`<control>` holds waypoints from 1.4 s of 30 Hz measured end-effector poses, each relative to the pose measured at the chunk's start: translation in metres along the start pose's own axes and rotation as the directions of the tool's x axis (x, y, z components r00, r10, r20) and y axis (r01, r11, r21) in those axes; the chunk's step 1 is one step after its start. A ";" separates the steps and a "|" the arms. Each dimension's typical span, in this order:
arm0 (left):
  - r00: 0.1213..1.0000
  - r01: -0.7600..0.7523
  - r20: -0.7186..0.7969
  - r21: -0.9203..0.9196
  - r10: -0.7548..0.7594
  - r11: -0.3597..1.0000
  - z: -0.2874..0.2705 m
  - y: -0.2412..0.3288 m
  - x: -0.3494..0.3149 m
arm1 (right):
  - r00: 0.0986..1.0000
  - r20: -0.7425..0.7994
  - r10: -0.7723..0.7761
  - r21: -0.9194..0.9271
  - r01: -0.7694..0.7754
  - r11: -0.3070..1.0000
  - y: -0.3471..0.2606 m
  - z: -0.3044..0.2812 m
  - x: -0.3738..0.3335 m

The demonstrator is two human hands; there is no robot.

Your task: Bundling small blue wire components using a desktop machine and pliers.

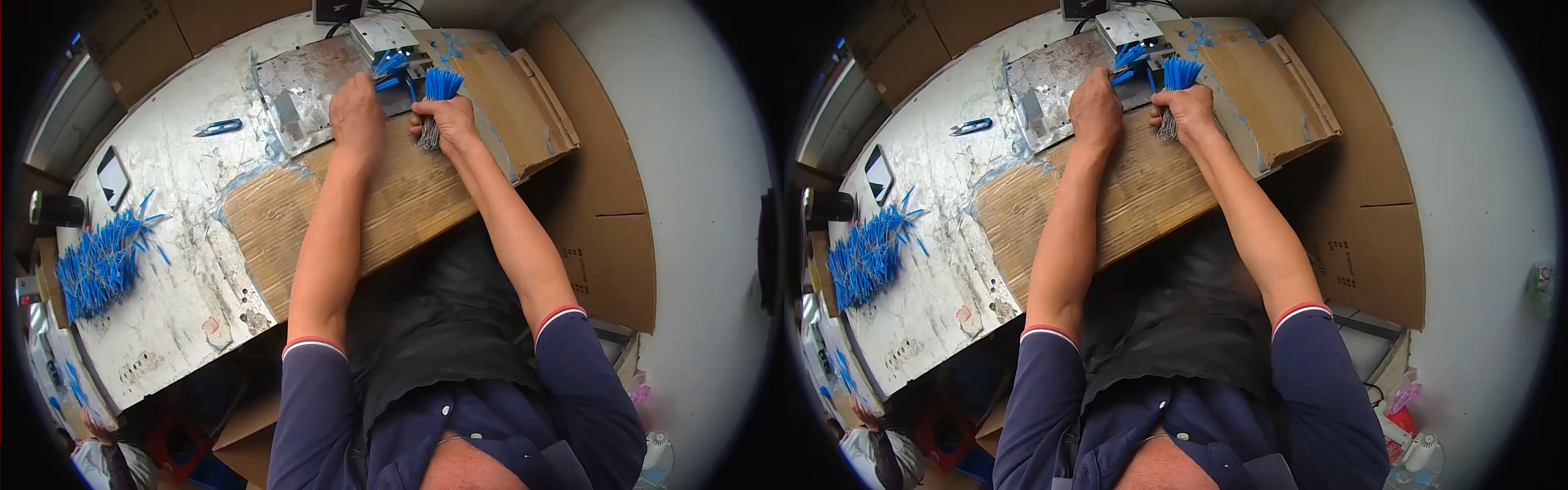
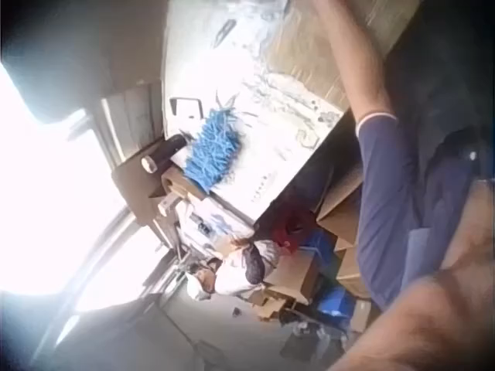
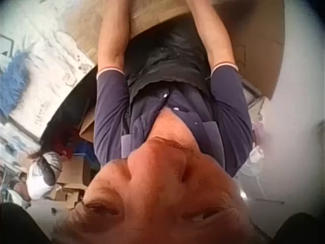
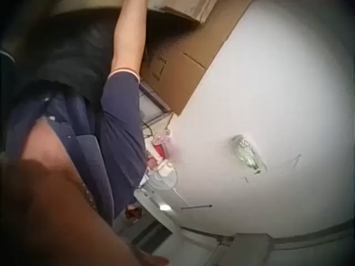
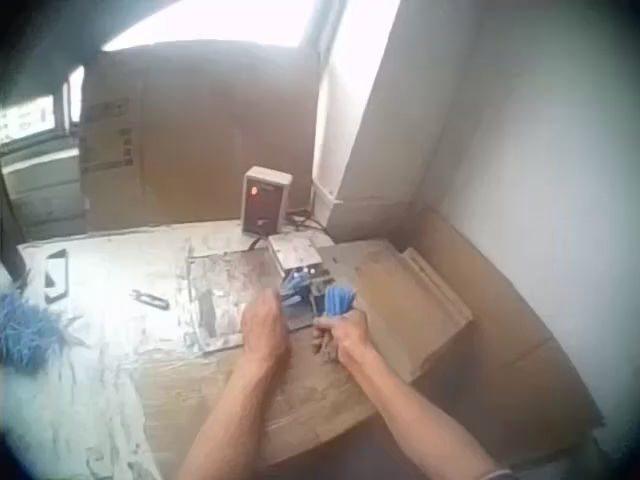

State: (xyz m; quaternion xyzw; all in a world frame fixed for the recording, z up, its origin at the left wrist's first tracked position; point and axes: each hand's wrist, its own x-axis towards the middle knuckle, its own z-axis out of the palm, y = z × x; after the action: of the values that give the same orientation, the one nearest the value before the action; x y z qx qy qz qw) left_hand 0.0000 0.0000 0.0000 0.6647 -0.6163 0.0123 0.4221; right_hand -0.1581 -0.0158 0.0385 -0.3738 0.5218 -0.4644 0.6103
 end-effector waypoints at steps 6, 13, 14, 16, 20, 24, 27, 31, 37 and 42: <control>0.994 -0.096 -0.056 0.006 0.096 0.995 0.003 0.000 0.000 | 0.999 -0.014 0.039 -0.036 -0.040 0.999 -0.002 0.003 0.004; 0.989 0.079 -0.130 0.023 -0.075 0.997 0.003 -0.001 0.000 | 0.997 -0.081 0.021 -0.116 -0.030 0.993 -0.005 0.009 0.020; 0.977 0.127 -0.169 -0.010 -0.127 0.992 0.002 -0.001 0.001 | 0.997 -0.079 0.027 -0.112 -0.036 0.993 -0.005 0.007 0.024; 0.971 0.124 -0.204 -0.027 -0.127 0.992 0.001 -0.001 0.002 | 0.994 -0.106 0.023 -0.131 -0.037 0.991 -0.007 0.013 0.029; 0.952 0.044 -0.301 -0.039 -0.054 0.998 0.003 -0.002 0.004 | 0.989 -0.149 0.023 -0.161 -0.047 0.986 -0.010 0.020 0.029; 0.948 -0.005 -0.318 -0.046 -0.010 0.999 0.003 -0.003 0.003 | 0.996 -0.080 0.048 -0.018 -0.049 0.999 -0.006 0.017 0.022; 0.980 0.025 -0.193 -0.091 -0.042 0.996 0.001 0.001 0.002 | 0.997 -0.073 0.014 0.047 -0.010 0.999 -0.004 0.008 0.018; 0.992 0.005 -0.126 -0.115 -0.019 0.993 0.002 0.001 0.000 | 0.999 0.029 -0.018 0.159 0.013 0.987 -0.001 -0.001 0.013; 0.995 -0.004 -0.101 -0.109 -0.007 0.994 0.000 0.002 -0.001 | 0.996 0.057 -0.068 0.114 0.062 0.992 0.003 -0.002 0.008; 0.994 -0.014 -0.109 -0.104 0.003 0.995 0.000 0.003 0.000 | 0.997 0.045 -0.055 0.069 0.052 0.996 0.001 -0.005 0.005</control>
State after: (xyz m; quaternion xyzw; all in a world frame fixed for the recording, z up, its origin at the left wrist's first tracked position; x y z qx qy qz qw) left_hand -0.0021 0.0008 0.0014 0.6375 -0.5951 0.0180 0.4890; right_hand -0.1623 -0.0203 0.0349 -0.3773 0.4811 -0.4891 0.6221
